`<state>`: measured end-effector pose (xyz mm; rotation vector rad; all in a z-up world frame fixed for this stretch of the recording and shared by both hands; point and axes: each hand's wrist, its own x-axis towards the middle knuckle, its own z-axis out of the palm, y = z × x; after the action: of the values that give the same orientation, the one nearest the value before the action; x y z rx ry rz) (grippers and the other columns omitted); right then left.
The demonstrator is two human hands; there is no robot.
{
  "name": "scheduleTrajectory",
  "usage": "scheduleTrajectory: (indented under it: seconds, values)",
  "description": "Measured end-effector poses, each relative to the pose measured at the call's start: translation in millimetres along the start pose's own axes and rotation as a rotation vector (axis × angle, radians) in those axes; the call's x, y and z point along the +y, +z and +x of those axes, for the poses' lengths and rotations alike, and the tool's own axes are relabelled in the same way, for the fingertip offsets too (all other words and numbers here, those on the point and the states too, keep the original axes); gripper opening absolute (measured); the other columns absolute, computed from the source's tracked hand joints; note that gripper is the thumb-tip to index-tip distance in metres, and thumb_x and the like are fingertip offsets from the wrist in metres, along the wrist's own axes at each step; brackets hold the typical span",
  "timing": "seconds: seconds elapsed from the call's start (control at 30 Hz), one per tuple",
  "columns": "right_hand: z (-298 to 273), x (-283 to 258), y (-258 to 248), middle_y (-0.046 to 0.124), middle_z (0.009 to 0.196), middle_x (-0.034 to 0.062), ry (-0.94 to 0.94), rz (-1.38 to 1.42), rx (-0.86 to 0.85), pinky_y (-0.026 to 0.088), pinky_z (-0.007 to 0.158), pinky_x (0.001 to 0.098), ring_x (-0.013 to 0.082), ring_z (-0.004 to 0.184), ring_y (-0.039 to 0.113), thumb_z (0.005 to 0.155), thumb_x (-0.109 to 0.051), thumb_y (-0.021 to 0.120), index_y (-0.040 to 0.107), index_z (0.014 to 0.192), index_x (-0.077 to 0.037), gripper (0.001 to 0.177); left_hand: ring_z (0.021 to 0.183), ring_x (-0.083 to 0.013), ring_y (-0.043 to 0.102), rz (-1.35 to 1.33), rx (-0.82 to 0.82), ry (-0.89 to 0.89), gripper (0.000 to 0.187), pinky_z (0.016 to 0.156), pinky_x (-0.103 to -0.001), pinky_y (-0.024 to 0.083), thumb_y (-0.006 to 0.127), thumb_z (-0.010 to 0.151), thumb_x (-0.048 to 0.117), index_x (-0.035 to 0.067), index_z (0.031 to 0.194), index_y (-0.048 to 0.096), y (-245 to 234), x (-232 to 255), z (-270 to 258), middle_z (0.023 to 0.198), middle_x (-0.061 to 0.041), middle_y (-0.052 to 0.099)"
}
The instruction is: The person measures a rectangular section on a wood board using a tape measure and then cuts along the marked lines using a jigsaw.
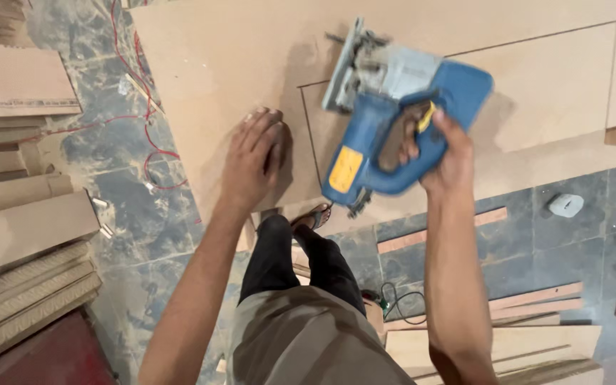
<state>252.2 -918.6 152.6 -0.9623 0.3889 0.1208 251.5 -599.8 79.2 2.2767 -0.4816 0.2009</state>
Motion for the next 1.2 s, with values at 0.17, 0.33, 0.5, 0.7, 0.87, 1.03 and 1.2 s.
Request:
scheduleTrajectory:
  seconds: [0.17, 0.33, 0.5, 0.7, 0.87, 1.03, 1.2]
  values:
    - [-87, -6, 64, 0.074, 0.093, 0.0107, -0.105, -0.726, 0.088, 0.054, 0.063, 0.0300, 0.0130, 0.068, 0.064, 0.088, -0.001, 0.072, 0.070, 0.109, 0.004, 0.022, 0.141, -0.0337, 0.051, -0.096, -0.005, 0.001, 0.035, 0.120, -0.049, 0.040, 0.071, 0.095, 0.006, 0.004, 0.129, 0.065, -4, -10, 13, 0.143, -0.014, 0.061]
    - [-115, 3, 113, 0.074, 0.075, 0.0050, -0.012, -1.093, 0.190, 0.054, 0.057, 0.0281, 0.0082, 0.062, 0.066, 0.082, -0.008, 0.076, 0.076, 0.101, -0.004, 0.019, 0.126, -0.0353, 0.058, -0.271, -0.058, -0.034, 0.038, 0.110, -0.046, 0.047, 0.077, 0.093, 0.006, 0.004, 0.129, 0.065, -12, -33, 39, 0.130, -0.014, 0.064]
    - [-119, 22, 140, 0.073, 0.077, 0.0069, -0.046, -1.157, 0.228, 0.054, 0.062, 0.0295, 0.0113, 0.065, 0.064, 0.082, -0.010, 0.077, 0.071, 0.108, -0.003, 0.028, 0.122, -0.0358, 0.058, -0.306, -0.129, 0.074, 0.038, 0.107, -0.047, 0.048, 0.081, 0.091, 0.010, 0.004, 0.125, 0.064, -17, -44, 55, 0.125, -0.014, 0.064]
    - [-91, 16, 167, 0.077, 0.082, 0.0081, -0.017, -1.091, 0.266, 0.058, 0.063, 0.0298, 0.0115, 0.073, 0.075, 0.085, -0.011, 0.075, 0.070, 0.102, -0.003, 0.020, 0.124, -0.0352, 0.057, -0.284, -0.159, 0.066, 0.032, 0.108, -0.046, 0.047, 0.080, 0.092, 0.008, 0.005, 0.121, 0.068, -21, -38, 64, 0.125, -0.013, 0.064]
    - [-65, 14, 182, 0.069, 0.070, 0.0077, 0.058, -1.166, 0.302, 0.053, 0.057, 0.0301, 0.0116, 0.060, 0.065, 0.087, -0.013, 0.076, 0.069, 0.099, 0.000, 0.020, 0.130, -0.0325, 0.056, -0.269, -0.172, 0.133, 0.028, 0.116, -0.048, 0.043, 0.077, 0.092, 0.005, 0.005, 0.119, 0.069, -20, -40, 83, 0.130, -0.010, 0.065]
    - [-56, 15, 188, 0.065, 0.071, 0.0070, 0.004, -1.161, 0.310, 0.050, 0.056, 0.0294, 0.0078, 0.064, 0.058, 0.087, -0.012, 0.075, 0.069, 0.104, 0.002, 0.023, 0.129, -0.0305, 0.057, -0.247, -0.194, 0.213, 0.022, 0.120, -0.052, 0.037, 0.076, 0.090, 0.008, 0.008, 0.112, 0.072, -21, -53, 103, 0.125, -0.009, 0.066]
    - [-54, 19, 184, 0.067, 0.070, 0.0064, -0.029, -1.231, 0.329, 0.050, 0.056, 0.0301, 0.0100, 0.062, 0.058, 0.089, -0.012, 0.077, 0.071, 0.105, 0.002, 0.023, 0.128, -0.0287, 0.058, -0.292, -0.140, 0.243, 0.018, 0.123, -0.050, 0.036, 0.076, 0.091, 0.007, 0.009, 0.109, 0.074, -5, -67, 96, 0.122, -0.006, 0.068]
